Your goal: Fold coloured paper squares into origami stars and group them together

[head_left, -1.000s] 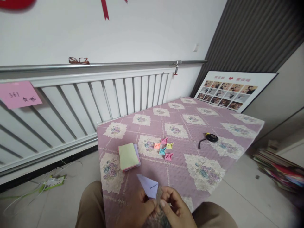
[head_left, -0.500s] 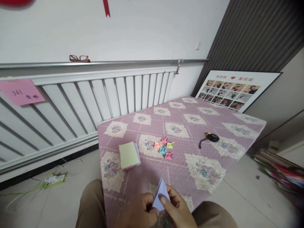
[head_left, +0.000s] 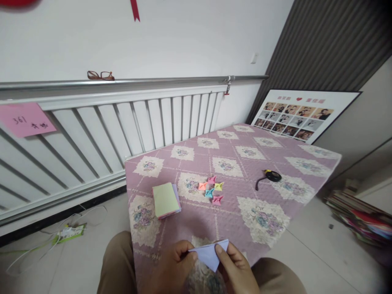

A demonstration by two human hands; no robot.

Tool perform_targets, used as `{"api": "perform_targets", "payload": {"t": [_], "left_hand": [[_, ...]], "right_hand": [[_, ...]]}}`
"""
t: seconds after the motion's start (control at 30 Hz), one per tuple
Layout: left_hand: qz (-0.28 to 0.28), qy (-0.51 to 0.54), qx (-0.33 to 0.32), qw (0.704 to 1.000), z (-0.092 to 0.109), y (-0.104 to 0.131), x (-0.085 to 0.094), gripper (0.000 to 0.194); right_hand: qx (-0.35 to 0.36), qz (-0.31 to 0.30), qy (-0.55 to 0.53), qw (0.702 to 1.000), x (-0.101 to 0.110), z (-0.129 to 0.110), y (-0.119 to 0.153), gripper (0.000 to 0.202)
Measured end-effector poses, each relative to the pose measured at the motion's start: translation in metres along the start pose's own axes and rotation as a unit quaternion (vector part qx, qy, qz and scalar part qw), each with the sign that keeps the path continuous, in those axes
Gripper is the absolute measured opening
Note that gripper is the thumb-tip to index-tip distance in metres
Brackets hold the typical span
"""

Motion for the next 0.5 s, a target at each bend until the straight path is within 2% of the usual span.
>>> {"api": "perform_targets", "payload": {"t": [0.17,0.37,0.5], "left_hand": [[-0.004,-0.036,-0.015,0.999,0.003,0.004,0.003,0.026],[0.017,-0.059,-0.052,0.997,0.009,0.008,0.006,0.028],[-0.024,-0.056,-0.032,0.998,0.012,0.008,0.009,0.023]], "right_hand": [[0.016,0.029,-0.018,0.999,-0.003,-0.011,0.001,0.035],[0.028,0.051,-0.031,0.998,-0.003,-0.012,0.002,0.039],[0.023,0.024,0.019,0.999,-0.002,-0.015,0.003,0.042]]}}
Point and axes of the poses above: each hand's wrist, its own y-axis away from the middle knuckle, its own x-axis out of the back of the hand, z = x × y, the point moved 4 cm from there along -y, towards the middle knuckle, and after that the axes turned 12 degrees about x, right-handed, at the moved point
